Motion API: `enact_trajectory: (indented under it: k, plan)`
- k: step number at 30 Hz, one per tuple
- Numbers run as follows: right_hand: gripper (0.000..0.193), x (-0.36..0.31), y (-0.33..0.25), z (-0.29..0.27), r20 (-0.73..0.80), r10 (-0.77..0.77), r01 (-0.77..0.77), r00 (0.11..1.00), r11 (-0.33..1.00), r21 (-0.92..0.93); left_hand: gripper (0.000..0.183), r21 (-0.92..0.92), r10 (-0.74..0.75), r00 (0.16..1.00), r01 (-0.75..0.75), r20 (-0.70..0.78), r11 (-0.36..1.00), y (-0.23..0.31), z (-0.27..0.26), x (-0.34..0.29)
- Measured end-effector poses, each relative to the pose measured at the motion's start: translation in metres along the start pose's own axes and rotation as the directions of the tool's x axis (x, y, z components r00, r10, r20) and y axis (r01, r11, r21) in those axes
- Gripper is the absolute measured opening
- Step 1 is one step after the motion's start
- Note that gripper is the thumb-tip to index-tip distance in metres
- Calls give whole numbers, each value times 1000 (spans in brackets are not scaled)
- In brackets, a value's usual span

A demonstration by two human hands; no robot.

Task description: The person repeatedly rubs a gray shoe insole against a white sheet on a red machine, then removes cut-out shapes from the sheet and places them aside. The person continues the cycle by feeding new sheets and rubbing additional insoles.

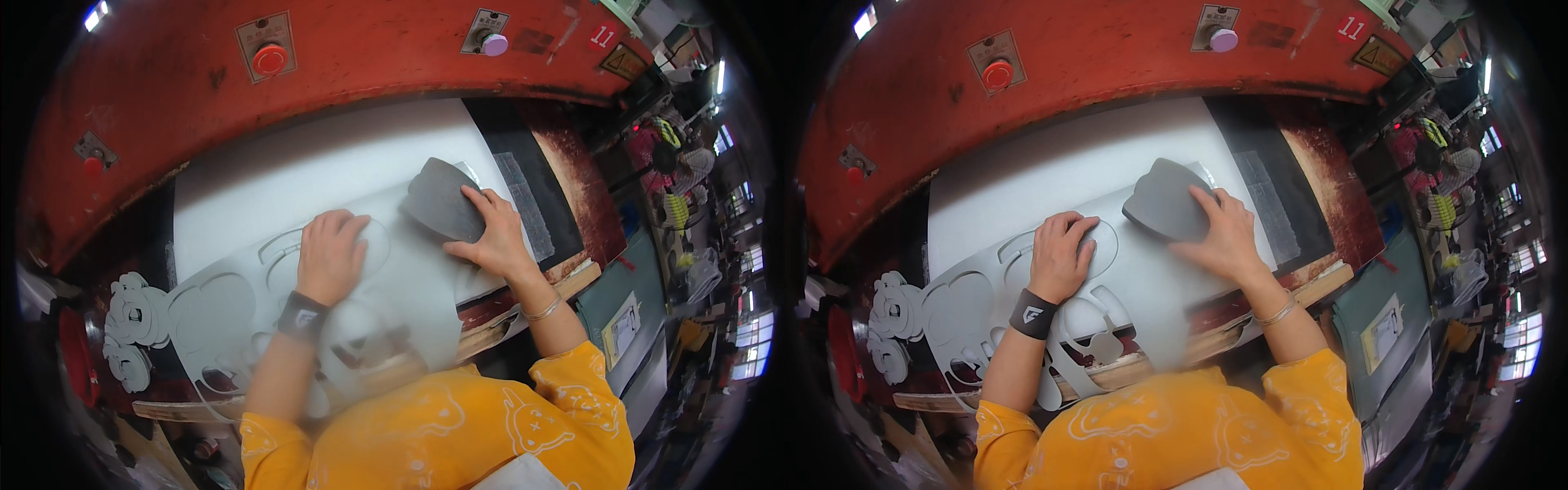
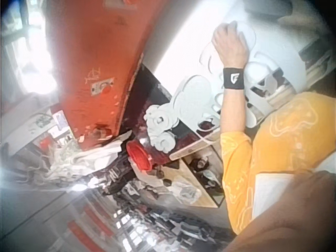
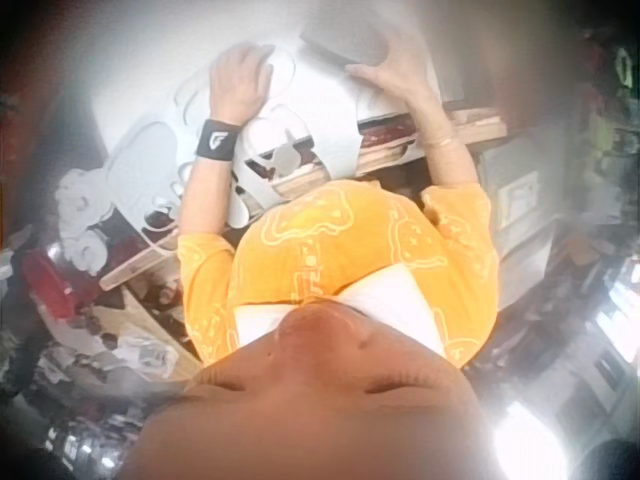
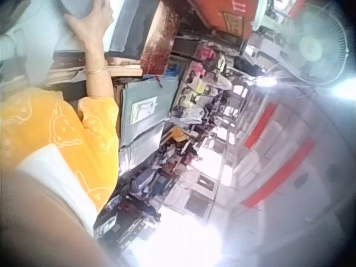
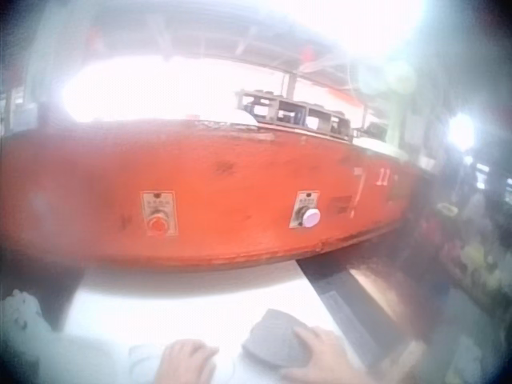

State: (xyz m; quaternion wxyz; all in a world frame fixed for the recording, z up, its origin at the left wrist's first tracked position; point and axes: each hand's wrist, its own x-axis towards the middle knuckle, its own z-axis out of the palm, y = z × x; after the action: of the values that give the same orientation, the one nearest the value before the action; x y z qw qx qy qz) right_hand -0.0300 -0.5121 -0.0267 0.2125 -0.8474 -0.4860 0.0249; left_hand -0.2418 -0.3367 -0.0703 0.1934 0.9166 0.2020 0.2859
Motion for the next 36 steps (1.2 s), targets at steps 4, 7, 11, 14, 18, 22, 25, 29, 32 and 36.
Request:
enact_trajectory:
  k: [4, 7, 11, 14, 18, 22, 25, 29, 32, 36]
  plan:
    - [87, -2, -9, 9, 23, -34, 36, 999, 994, -102, 33, -11, -13, 1000, 13, 13, 1000, -1, -1, 1]
    - [87, -2, -12, 12, 15, -52, 54, 999, 991, -120, 33, -11, -22, 999, 23, 24, 1000, 1, -2, 2]
    - [86, -5, -13, 15, 16, -73, 74, 997, 990, -122, 33, -3, -13, 1000, 13, 11, 1000, 2, -3, 2]
    - [83, -5, -8, 8, 54, -97, 104, 994, 985, -141, 34, -12, -26, 999, 27, 23, 1000, 2, -2, 2]
    - [72, -2, 17, -11, 96, -166, 129, 981, 941, 313, 35, -13, -29, 999, 29, 19, 1000, 1, -2, 2]
    - [68, -26, 56, -24, 161, 3, -89, 987, 842, 532, 37, -21, -26, 998, 27, 52, 999, 2, -5, 3]
    - [69, -45, 79, -19, 115, -4, -69, 993, 781, 621, 41, -28, -2, 997, 5, 72, 1000, 4, -3, 8]
    - [78, -56, 87, -15, 91, -82, 16, 993, 825, 565, 48, -105, 72, 990, -59, 124, 993, 9, 12, 20]
    - [85, -54, 82, -13, 27, -140, 112, 990, 879, 464, 52, -112, 80, 990, -67, 116, 992, 14, 21, 25]
    - [86, -46, 83, -12, 13, -170, 154, 985, 919, 364, 51, -90, 46, 994, -38, 96, 995, 17, 27, 28]
